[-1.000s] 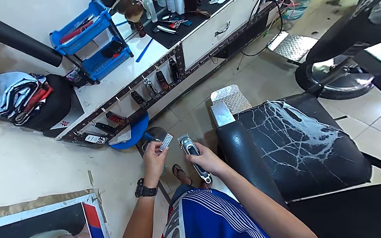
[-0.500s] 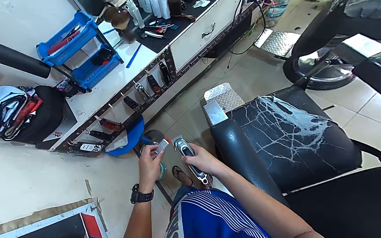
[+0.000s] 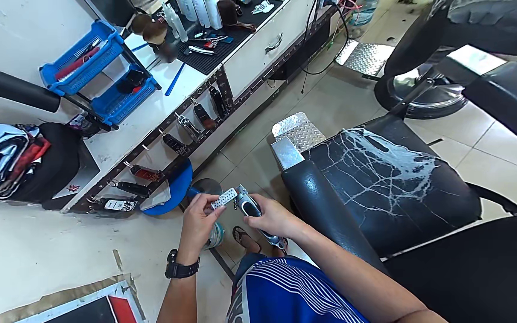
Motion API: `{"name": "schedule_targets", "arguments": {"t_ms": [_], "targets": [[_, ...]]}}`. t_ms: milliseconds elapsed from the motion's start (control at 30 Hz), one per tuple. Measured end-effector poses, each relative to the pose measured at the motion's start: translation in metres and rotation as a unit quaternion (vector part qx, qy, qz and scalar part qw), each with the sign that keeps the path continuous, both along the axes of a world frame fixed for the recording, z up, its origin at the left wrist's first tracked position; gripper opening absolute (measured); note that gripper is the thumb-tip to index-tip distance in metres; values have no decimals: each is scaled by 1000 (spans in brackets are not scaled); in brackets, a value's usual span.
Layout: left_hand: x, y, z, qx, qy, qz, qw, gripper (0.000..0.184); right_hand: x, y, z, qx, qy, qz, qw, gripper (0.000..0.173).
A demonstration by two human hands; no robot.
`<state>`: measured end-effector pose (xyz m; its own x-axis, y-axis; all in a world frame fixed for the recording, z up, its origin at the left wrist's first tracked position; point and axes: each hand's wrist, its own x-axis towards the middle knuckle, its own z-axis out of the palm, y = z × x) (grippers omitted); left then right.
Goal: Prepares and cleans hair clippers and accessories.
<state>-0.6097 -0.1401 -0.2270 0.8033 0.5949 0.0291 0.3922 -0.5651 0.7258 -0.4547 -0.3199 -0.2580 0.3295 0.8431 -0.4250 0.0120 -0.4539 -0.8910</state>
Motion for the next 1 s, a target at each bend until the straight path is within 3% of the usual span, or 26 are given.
{"name": "schedule_targets", "arguments": {"t_ms": [100,200,400,467,567,667,733,800,900,1000], "targets": [[12,-1,7,71,4,45,996,28,-1,1,3,-7,-21,8,1000,66],[22,-6,16,44,9,3,999,29,0,1,7,-10,-33,10,999,67],[33,-11,21,108,45,-25,993,26,1,1,8,-10,-34,1,999,68],[34,-11,20,129,52,-35,990,23,1,1,7,-4,-19,-8,1000,69],[30,3,26,150,0,32,988,25,0,-1,0,56,62,-68,994,69],[18,11,34,-16,-119,85,989,31,5,-12,-19,199,272,-114,934,54],[11,1,32,-141,-172,35,974,30,12,-18,-40,241,398,-101,879,54],[12,-19,22,-200,-177,-56,962,27,14,-21,-57,256,513,-61,817,59],[22,-36,4,-147,-130,-85,977,27,10,-22,-71,265,587,18,764,74],[24,-22,-5,-57,-51,25,997,27,7,-20,-80,304,611,19,731,87]]}}
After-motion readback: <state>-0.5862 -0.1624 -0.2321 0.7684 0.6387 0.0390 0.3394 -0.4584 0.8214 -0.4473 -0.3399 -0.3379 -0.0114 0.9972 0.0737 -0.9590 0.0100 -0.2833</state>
